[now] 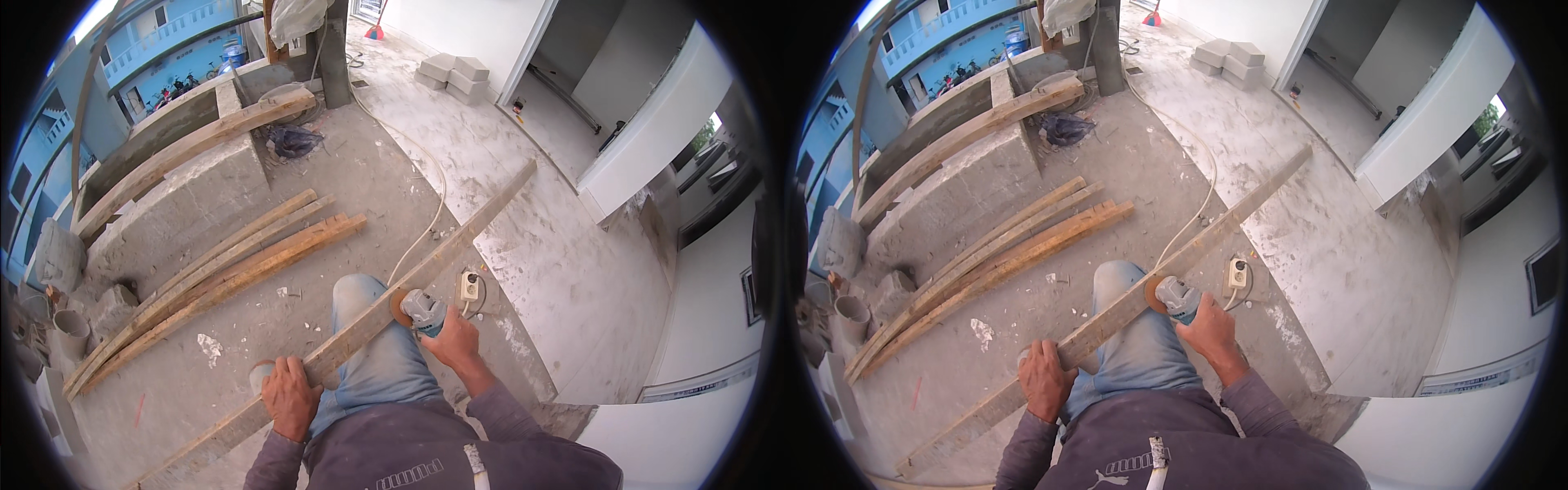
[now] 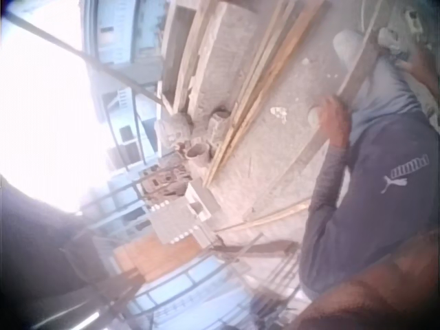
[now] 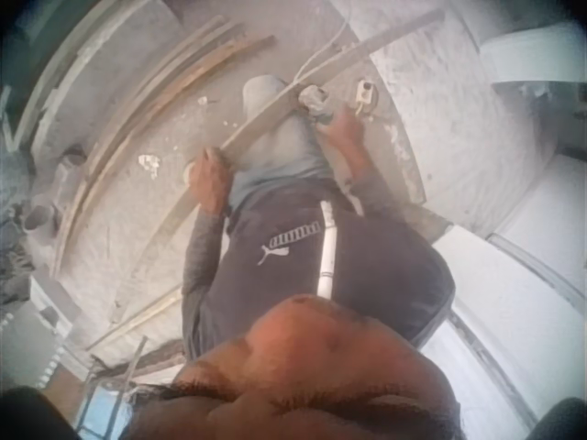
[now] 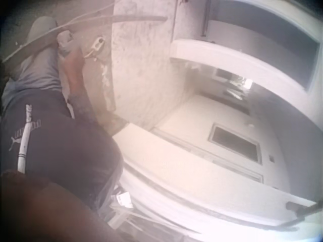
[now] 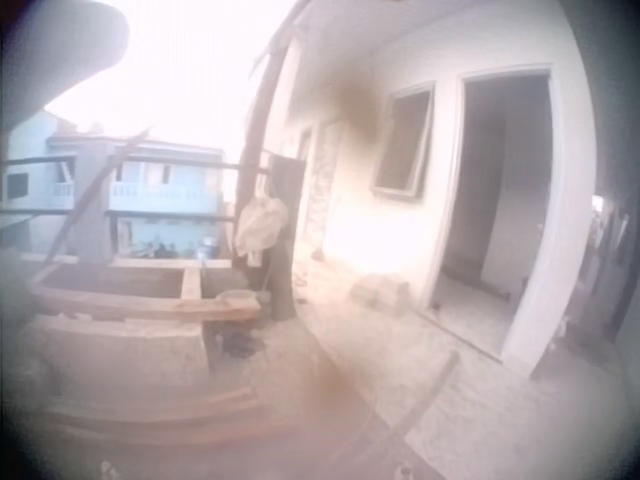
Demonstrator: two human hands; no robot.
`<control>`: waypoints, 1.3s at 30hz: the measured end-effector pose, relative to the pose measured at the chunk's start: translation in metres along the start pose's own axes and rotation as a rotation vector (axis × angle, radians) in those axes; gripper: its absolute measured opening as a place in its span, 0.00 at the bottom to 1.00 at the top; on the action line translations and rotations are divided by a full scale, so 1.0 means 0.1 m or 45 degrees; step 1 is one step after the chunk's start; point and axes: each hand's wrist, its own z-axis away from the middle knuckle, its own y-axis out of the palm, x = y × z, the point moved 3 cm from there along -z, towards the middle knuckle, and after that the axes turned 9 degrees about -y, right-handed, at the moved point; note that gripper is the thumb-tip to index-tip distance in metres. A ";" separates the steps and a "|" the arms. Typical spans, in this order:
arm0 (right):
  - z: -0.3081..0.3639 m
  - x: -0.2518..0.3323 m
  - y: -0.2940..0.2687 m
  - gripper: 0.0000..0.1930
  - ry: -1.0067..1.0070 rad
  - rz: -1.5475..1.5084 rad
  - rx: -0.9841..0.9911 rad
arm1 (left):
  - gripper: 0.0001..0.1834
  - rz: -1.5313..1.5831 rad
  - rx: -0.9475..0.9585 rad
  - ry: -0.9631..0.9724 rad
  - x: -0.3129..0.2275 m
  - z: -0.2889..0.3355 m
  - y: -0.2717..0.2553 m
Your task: The person sits on the floor and uses an angle grinder to smooth the surface of a wooden plank. They hold the plank with one hand and operate the grinder with the other, moving it along the length of the wood.
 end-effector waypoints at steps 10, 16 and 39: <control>-0.25 -0.05 -0.15 0.37 0.049 0.044 -0.011 | 0.32 0.033 0.200 0.052 0.21 -0.12 -0.05; -0.11 0.08 -0.27 0.38 -0.130 -0.026 0.069 | 0.40 0.032 0.538 0.020 1.01 -0.09 -0.36; -0.40 1.50 -0.22 0.28 -1.463 0.282 0.388 | 0.25 -0.178 0.465 -0.284 1.94 0.51 -0.81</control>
